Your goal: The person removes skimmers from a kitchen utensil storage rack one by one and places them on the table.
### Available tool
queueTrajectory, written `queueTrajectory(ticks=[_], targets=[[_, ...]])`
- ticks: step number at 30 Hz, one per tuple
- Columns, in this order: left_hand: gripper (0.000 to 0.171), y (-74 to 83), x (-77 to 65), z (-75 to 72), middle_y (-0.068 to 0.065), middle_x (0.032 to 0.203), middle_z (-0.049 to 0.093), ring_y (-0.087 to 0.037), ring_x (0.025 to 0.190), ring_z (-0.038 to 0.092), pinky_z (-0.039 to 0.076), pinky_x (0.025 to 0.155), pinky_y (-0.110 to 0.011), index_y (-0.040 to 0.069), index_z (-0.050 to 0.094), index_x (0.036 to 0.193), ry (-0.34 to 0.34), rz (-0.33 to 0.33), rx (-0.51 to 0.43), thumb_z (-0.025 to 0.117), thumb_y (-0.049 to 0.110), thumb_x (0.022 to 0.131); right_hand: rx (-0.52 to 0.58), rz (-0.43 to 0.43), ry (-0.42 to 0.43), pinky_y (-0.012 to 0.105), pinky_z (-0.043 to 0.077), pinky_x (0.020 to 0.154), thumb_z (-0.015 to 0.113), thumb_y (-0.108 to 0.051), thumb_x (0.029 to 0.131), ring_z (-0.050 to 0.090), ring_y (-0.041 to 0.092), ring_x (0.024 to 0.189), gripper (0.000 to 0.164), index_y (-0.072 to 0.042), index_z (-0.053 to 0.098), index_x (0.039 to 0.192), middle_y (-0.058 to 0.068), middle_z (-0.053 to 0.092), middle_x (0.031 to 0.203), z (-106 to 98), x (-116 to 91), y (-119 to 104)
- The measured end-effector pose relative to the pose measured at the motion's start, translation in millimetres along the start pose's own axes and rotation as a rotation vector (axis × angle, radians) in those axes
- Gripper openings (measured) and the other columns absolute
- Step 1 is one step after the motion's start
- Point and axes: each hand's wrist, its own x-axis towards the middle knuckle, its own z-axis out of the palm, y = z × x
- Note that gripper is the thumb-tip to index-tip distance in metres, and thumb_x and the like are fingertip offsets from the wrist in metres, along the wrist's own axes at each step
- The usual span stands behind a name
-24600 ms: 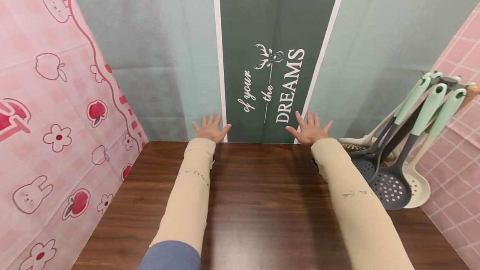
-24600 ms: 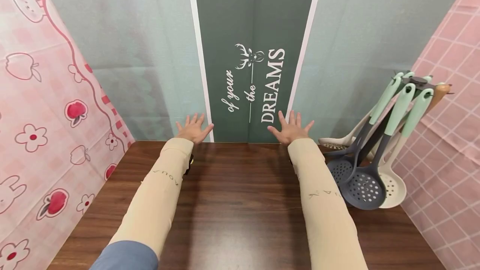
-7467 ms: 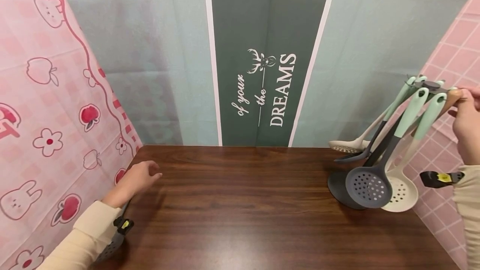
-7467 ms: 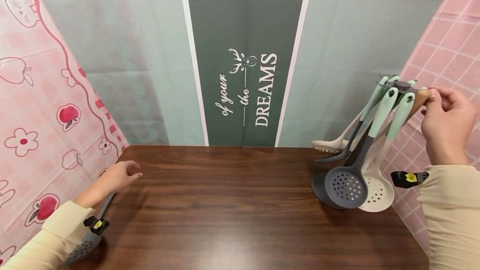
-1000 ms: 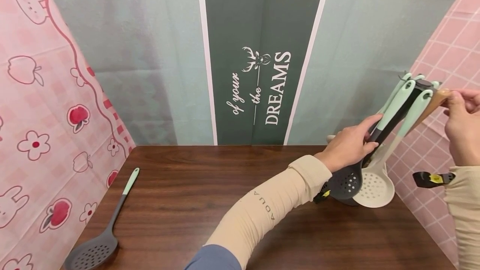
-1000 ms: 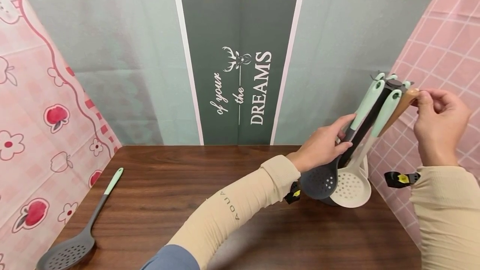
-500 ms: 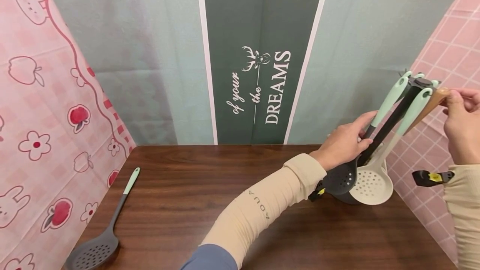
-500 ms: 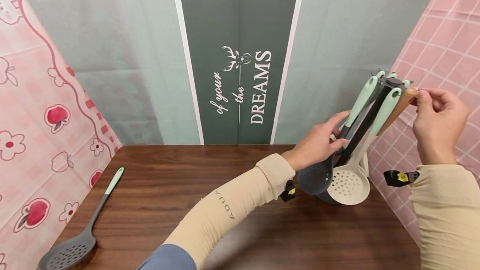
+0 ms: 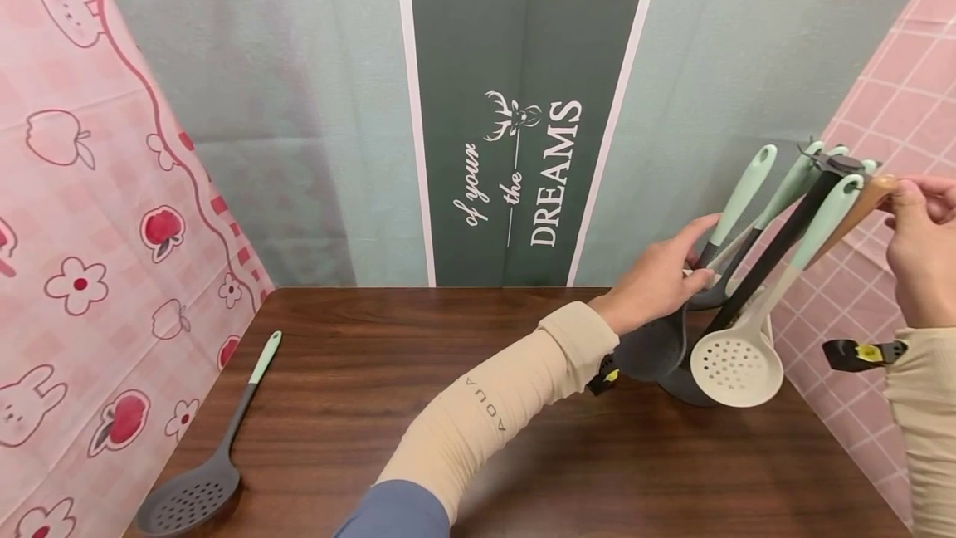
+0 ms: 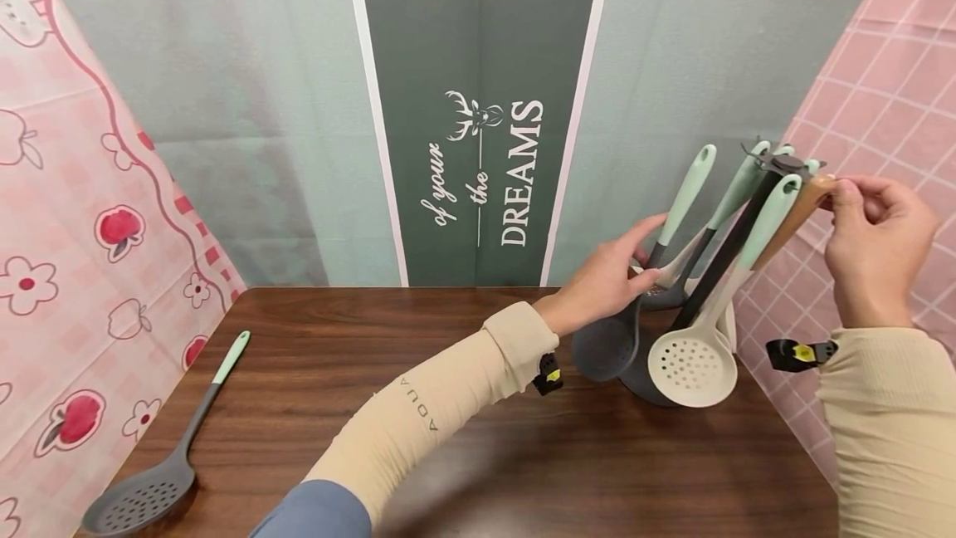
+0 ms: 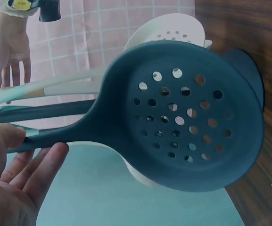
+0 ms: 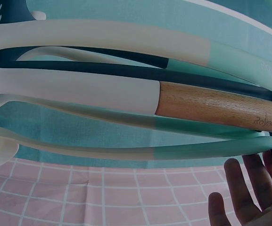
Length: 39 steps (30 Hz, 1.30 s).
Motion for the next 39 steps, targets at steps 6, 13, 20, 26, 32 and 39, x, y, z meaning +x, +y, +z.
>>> queueTrajectory(ticks=[6, 13, 20, 26, 32, 39], targets=[[0.068, -9.9, -6.8, -13.3, 0.008, 0.082, 0.059, -0.003, 0.061, 0.053, 0.042, 0.059, -0.014, 0.020, 0.032, 0.158, 0.046, -0.021, 0.043, 0.067, 0.016, 0.100, 0.047, -0.004, -0.004, 0.006, 0.038, 0.068, 0.054, -0.012, 0.105, 0.061, -0.006, 0.080, 0.019, -0.025, 0.062, 0.094, -0.020, 0.066, 0.082, 1, 0, 2], [0.068, -18.0, -12.9, -28.6, 0.006, 0.084, 0.060, -0.005, 0.061, 0.054, 0.042, 0.058, -0.015, 0.020, 0.033, 0.158, 0.073, -0.062, 0.050, 0.067, 0.015, 0.100, 0.083, -0.016, -0.006, 0.006, 0.038, 0.067, 0.055, -0.011, 0.105, 0.062, -0.006, 0.079, 0.019, -0.024, 0.062, 0.094, -0.019, 0.067, 0.082, 1, 3, 5], [0.068, -23.6, -19.0, -38.7, 0.005, 0.087, 0.062, -0.005, 0.062, 0.055, 0.043, 0.057, -0.016, 0.021, 0.031, 0.159, 0.066, -0.093, 0.056, 0.066, 0.016, 0.101, 0.058, -0.035, -0.002, 0.006, 0.038, 0.067, 0.055, -0.011, 0.104, 0.062, -0.007, 0.078, 0.020, -0.025, 0.062, 0.093, -0.020, 0.067, 0.081, 1, 4, 6], [0.067, -26.5, -24.0, -48.0, 0.003, 0.084, 0.064, -0.006, 0.061, 0.055, 0.043, 0.058, -0.018, 0.017, 0.033, 0.158, 0.082, -0.073, 0.080, 0.067, 0.014, 0.099, 0.065, -0.014, -0.004, 0.006, 0.038, 0.067, 0.055, -0.010, 0.104, 0.061, -0.006, 0.077, 0.020, -0.025, 0.062, 0.093, -0.019, 0.067, 0.079, 0, 1, 4], [0.068, -28.8, -31.4, -61.3, 0.004, 0.082, 0.063, -0.008, 0.060, 0.056, 0.044, 0.057, -0.019, 0.017, 0.033, 0.158, 0.080, -0.088, 0.083, 0.067, 0.014, 0.100, 0.015, -0.013, -0.006, 0.006, 0.038, 0.068, 0.054, -0.012, 0.105, 0.060, -0.007, 0.079, 0.019, -0.026, 0.061, 0.095, -0.021, 0.065, 0.081, -1, 1, 4], [0.069, -32.9, -43.1, -77.1, 0.002, 0.084, 0.065, -0.009, 0.062, 0.056, 0.043, 0.058, -0.020, 0.015, 0.033, 0.158, 0.078, -0.098, 0.113, 0.068, 0.012, 0.099, -0.026, -0.036, -0.002, 0.007, 0.037, 0.069, 0.053, -0.013, 0.106, 0.059, -0.008, 0.079, 0.020, -0.028, 0.060, 0.095, -0.023, 0.065, 0.081, 0, 4, 7]])
